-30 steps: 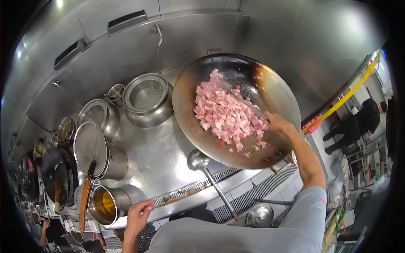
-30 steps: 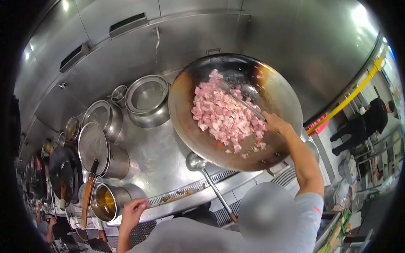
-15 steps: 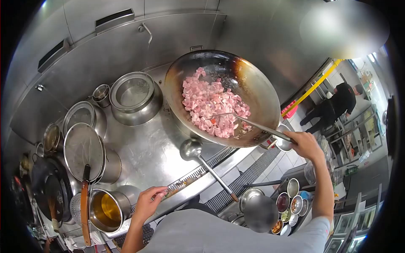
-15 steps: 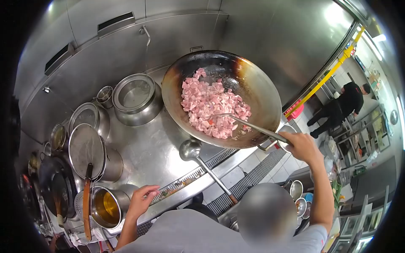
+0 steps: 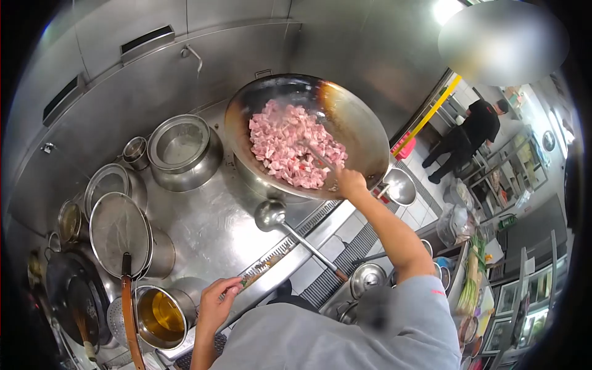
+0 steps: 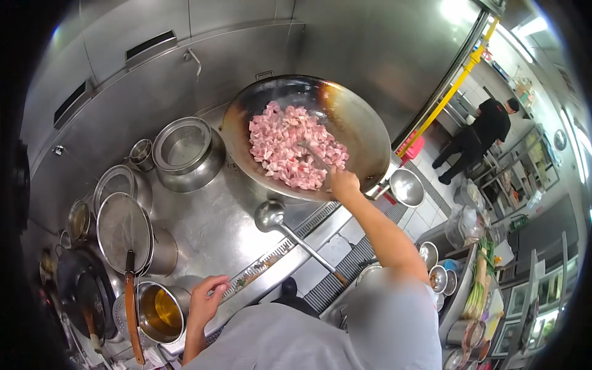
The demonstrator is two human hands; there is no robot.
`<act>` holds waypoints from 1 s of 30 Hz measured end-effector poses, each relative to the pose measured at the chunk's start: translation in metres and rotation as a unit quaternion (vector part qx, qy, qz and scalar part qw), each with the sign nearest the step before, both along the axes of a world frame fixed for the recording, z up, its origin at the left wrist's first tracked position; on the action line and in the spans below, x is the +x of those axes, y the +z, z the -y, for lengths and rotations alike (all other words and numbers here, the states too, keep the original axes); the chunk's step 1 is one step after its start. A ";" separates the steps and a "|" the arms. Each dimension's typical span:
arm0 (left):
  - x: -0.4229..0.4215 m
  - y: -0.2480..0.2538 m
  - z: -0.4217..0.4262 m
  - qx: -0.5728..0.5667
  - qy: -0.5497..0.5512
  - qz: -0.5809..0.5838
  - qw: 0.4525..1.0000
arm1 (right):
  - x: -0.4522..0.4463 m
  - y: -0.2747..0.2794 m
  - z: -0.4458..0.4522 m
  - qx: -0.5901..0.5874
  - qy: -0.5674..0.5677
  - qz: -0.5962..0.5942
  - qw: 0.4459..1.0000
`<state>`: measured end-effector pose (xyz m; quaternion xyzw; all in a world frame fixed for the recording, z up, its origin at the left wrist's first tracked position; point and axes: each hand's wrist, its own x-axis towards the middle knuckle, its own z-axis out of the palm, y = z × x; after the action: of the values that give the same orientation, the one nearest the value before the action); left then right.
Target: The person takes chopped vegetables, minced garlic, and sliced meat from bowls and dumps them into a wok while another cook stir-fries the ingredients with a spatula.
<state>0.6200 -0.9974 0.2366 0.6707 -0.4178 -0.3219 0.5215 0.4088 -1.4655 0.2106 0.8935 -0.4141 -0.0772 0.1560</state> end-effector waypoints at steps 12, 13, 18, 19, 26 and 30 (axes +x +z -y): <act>0.014 -0.014 -0.071 -0.008 0.058 -0.003 0.998 | -0.062 0.086 -0.080 -0.013 0.024 -0.004 1.000; 0.014 -0.011 -0.074 0.006 0.066 -0.003 0.998 | -0.051 0.068 -0.092 -0.056 0.042 0.048 0.996; 0.003 -0.008 -0.089 0.065 0.146 0.019 0.987 | -0.001 0.041 -0.224 0.347 0.287 0.188 0.873; 0.002 -0.016 -0.096 0.067 0.145 0.038 0.986 | -0.014 0.034 -0.226 0.453 0.258 0.136 0.843; -0.020 -0.013 -0.075 0.197 0.126 0.056 0.971 | -0.190 -0.149 -0.069 0.661 -0.252 0.084 0.702; -0.043 -0.001 -0.009 0.289 0.075 0.146 0.943 | -0.254 -0.340 0.051 0.421 -0.302 0.390 0.761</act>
<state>0.5770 -0.9882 0.2358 0.8617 -0.3265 -0.2874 0.2613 0.1549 -1.5161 -0.1294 0.6511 -0.6132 0.0677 -0.4421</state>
